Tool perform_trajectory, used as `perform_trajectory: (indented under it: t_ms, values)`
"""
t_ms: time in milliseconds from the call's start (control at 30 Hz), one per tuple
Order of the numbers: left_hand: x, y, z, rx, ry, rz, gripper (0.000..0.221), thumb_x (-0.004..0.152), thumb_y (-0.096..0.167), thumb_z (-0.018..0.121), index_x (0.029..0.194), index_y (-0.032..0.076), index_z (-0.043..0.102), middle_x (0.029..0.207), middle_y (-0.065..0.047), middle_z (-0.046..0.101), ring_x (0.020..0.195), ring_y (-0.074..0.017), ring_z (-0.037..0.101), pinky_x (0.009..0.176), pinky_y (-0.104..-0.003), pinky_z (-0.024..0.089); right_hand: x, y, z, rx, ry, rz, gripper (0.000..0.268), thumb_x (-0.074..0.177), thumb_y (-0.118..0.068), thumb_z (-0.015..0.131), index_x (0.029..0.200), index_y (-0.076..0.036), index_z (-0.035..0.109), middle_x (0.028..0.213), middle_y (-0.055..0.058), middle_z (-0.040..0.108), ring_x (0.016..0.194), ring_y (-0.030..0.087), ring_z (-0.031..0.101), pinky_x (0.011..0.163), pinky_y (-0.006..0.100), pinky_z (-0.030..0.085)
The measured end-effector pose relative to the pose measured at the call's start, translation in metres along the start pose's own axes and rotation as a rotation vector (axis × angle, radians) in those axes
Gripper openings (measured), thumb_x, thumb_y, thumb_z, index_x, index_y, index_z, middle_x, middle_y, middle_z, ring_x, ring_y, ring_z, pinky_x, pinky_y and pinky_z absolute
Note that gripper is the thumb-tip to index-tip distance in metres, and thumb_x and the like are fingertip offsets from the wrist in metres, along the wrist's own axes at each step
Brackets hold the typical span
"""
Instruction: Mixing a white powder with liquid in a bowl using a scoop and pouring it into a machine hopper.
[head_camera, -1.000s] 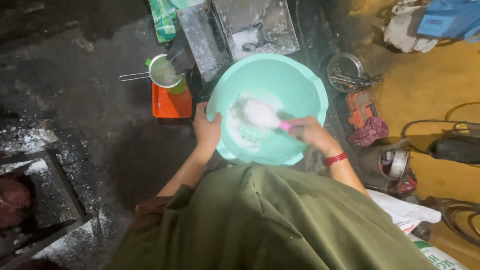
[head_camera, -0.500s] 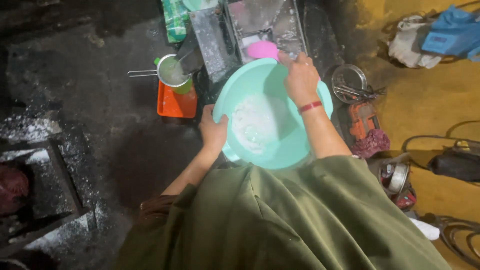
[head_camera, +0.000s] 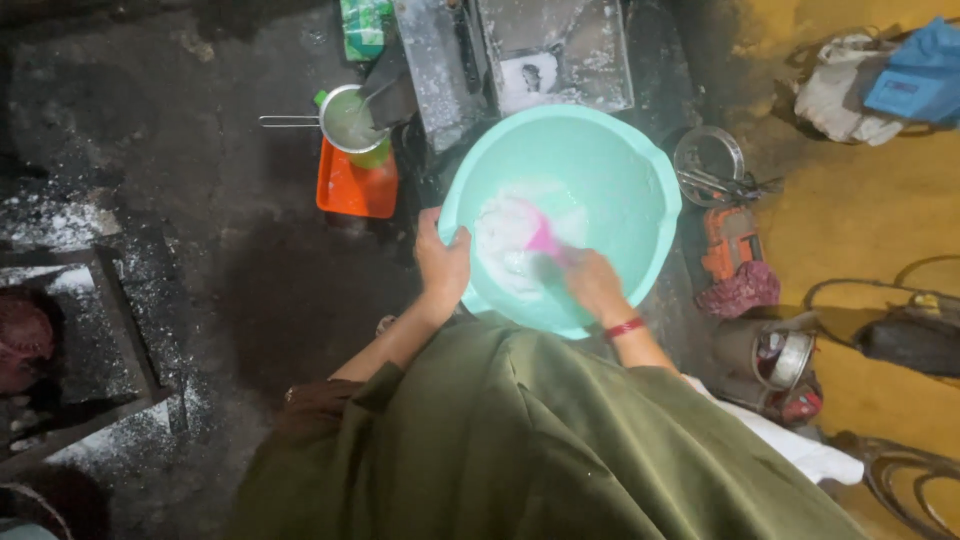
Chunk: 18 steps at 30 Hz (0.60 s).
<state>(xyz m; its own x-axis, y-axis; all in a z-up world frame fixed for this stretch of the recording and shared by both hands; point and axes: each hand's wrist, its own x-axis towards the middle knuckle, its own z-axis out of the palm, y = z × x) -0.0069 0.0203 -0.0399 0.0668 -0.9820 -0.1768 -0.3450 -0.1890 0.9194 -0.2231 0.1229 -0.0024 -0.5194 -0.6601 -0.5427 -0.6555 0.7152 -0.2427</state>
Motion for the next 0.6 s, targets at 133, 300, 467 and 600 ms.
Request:
perform_trajectory:
  t_ms: [133,300,467,600]
  values:
    - [0.009,0.002,-0.001,-0.012,-0.056,0.010,0.036,0.081,0.015,0.071,0.115,0.009,0.059,0.101,-0.021,0.068,0.099,-0.0450,0.068,0.085,-0.053,0.056,0.010,0.000,0.014,0.680,-0.189,0.002,0.018,0.063,-0.007,0.055,0.063,-0.017,0.070,0.041,0.007,0.045,0.028,0.018,0.035,0.028,0.030,0.025]
    - [0.005,0.015,-0.006,0.009,-0.086,-0.037,0.038,0.082,0.018,0.071,0.117,0.010,0.060,0.104,-0.019,0.068,0.101,-0.0428,0.068,0.085,-0.053,0.056,-0.024,-0.008,-0.064,0.777,-0.190,-0.051,0.016,0.061,-0.002,0.054,0.065,-0.007,0.068,0.044,0.007,0.044,0.027,0.013,0.032,0.028,0.029,0.026]
    - [0.014,0.028,-0.021,0.002,-0.139,-0.111,0.043,0.079,0.023,0.073,0.118,0.011,0.062,0.105,-0.017,0.069,0.103,-0.0399,0.069,0.088,-0.052,0.056,-0.041,-0.034,-0.147,0.852,-0.115,-0.154,0.046,0.060,0.001,0.054,0.101,0.005,0.074,0.054,0.005,0.045,0.031,0.007,0.032,0.030,0.022,0.028]
    - [0.017,0.049,-0.041,-0.055,-0.351,-0.264,0.065,0.067,0.021,0.078,0.130,0.016,0.061,0.121,-0.012,0.068,0.119,-0.0348,0.063,0.096,-0.048,0.053,0.033,-0.024,-0.156,0.701,0.092,-0.297,0.050,0.069,-0.002,0.057,0.116,-0.006,0.072,0.064,0.012,0.060,0.036,0.013,0.045,0.031,0.027,0.034]
